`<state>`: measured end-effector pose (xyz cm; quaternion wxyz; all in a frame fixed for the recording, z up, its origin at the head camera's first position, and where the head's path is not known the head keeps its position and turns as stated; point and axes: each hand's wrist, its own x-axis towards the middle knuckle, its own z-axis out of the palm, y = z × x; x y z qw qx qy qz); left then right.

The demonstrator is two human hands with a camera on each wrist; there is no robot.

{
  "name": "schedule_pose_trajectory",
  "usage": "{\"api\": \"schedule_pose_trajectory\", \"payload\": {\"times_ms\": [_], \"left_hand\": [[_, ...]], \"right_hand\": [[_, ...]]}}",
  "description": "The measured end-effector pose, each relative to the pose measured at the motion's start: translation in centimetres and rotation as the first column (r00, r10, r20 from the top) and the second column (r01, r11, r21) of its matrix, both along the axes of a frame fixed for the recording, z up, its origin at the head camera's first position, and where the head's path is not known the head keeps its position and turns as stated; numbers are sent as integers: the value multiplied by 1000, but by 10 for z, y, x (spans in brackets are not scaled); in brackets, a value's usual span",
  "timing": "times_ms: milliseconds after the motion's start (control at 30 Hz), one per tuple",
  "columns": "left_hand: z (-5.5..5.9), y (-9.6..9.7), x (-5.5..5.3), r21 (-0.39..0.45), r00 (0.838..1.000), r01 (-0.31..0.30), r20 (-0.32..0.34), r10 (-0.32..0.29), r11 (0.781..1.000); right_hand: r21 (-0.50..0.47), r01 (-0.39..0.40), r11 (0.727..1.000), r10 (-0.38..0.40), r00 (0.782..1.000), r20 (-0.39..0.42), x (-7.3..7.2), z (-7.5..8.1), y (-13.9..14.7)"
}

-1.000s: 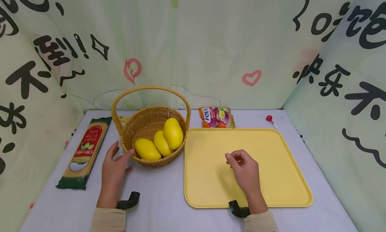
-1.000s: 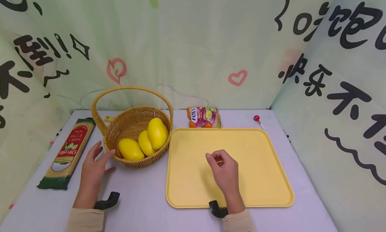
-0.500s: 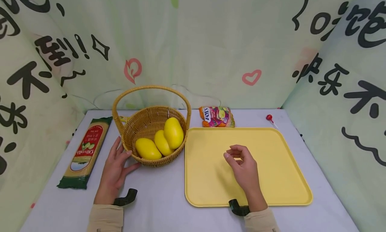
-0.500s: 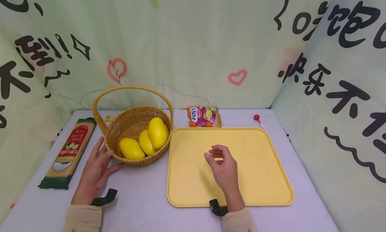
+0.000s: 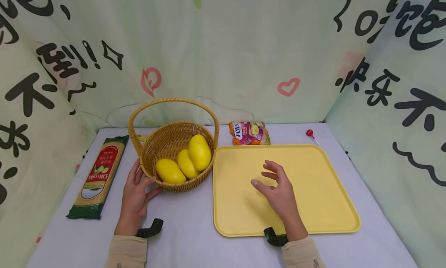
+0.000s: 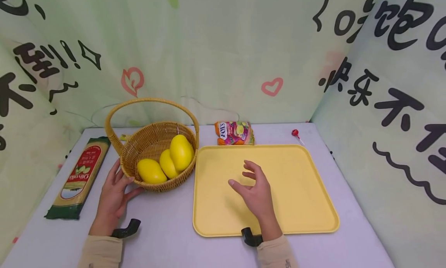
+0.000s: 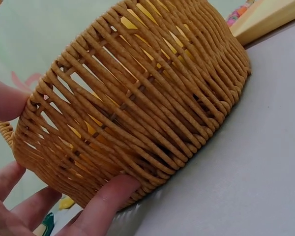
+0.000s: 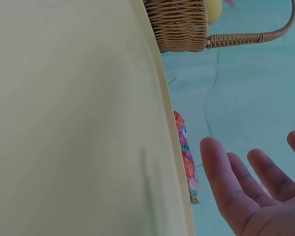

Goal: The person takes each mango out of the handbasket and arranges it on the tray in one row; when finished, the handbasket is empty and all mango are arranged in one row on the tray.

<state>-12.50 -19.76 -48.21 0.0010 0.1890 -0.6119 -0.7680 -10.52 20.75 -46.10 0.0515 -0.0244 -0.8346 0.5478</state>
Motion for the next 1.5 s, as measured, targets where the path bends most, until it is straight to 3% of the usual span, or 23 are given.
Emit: {"api": "schedule_pose_trajectory", "payload": {"times_ms": [200, 400, 667, 900, 1133, 1267, 1500], "left_hand": [[0, 2, -1, -9, 1000, -11, 3, 11, 1000], [0, 2, -1, -9, 1000, -8, 3, 8, 1000], [2, 0, -2, -3, 1000, -14, -1, 14, 1000], [2, -1, -1, 3, 1000, -9, -5, 9, 1000], [1, 0, -1, 6, 1000, -9, -5, 9, 1000], [0, 0, -1, 4, 1000, -7, -2, 7, 1000], [0, 1, 0, -1, 1000, -12, 11, 12, 1000]], "right_hand": [[-26, -56, 998, 56, 998, 0, -2, 7, -6], [-30, -173, 984, 171, 983, -61, -10, 27, -25], [97, -284, 954, 294, 947, -127, -31, 59, -59], [219, -343, 913, 377, 917, -133, -51, 76, -87], [350, -386, 853, 450, 885, -121, -65, 83, -112], [413, -379, 828, 460, 881, -115, -73, 83, -122], [418, -411, 810, 471, 881, -48, -83, 80, -135]]}}
